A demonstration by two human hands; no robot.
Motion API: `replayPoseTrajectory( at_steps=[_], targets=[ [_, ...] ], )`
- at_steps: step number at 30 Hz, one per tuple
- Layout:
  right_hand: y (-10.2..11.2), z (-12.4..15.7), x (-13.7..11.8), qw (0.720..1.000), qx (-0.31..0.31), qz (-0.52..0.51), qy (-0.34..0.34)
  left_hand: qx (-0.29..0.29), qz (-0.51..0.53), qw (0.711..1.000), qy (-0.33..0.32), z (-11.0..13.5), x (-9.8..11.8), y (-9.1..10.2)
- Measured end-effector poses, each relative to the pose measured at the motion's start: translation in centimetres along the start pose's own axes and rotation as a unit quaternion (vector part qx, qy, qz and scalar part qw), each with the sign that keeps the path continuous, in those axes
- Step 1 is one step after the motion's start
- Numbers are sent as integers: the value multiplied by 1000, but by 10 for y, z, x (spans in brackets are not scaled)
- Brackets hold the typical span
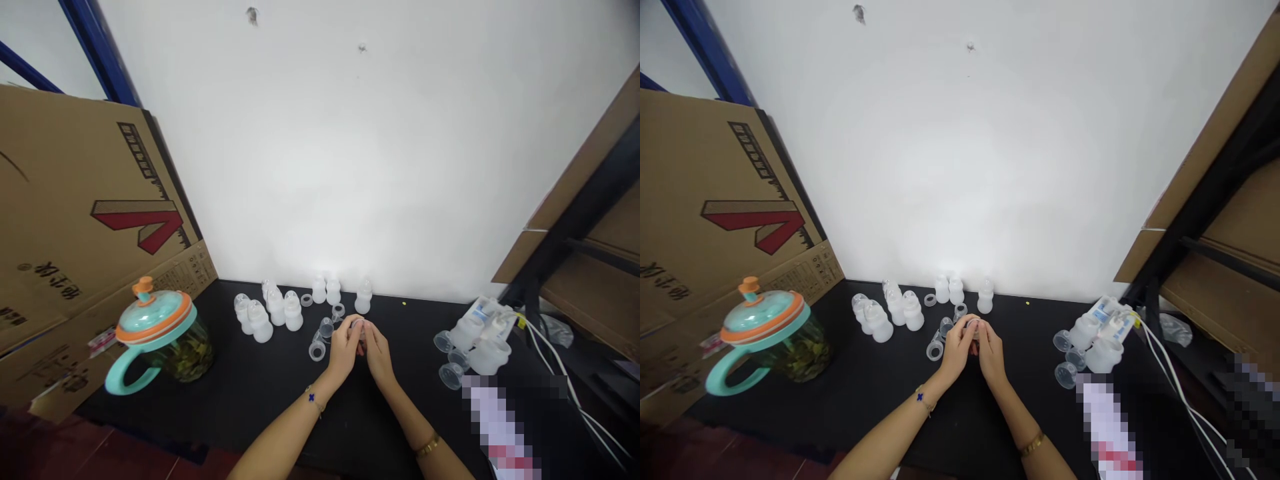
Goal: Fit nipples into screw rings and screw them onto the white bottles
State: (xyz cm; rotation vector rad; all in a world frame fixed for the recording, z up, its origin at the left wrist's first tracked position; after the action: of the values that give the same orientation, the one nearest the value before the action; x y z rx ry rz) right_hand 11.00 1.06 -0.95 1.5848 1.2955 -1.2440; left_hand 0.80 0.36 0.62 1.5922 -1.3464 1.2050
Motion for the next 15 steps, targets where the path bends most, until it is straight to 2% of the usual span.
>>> replayPoseTrajectory(
  at_steps=[15],
  targets=[
    [1,-2,8,1000,-6,12,10,4,-13,1000,-1,-1,-9,-1]
  ],
)
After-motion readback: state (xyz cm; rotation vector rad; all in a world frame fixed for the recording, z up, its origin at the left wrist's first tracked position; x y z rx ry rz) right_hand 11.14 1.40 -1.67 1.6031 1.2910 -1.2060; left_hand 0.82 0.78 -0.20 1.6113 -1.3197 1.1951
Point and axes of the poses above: each hand's wrist, its own z-axis away from the middle knuckle, its own y-axis out of the back of the hand, x = y × z, the point moved 1 cm from there along -z, towards the middle knuckle, and after that the axes turned 11 degrees about x, right-handed, at the moved point
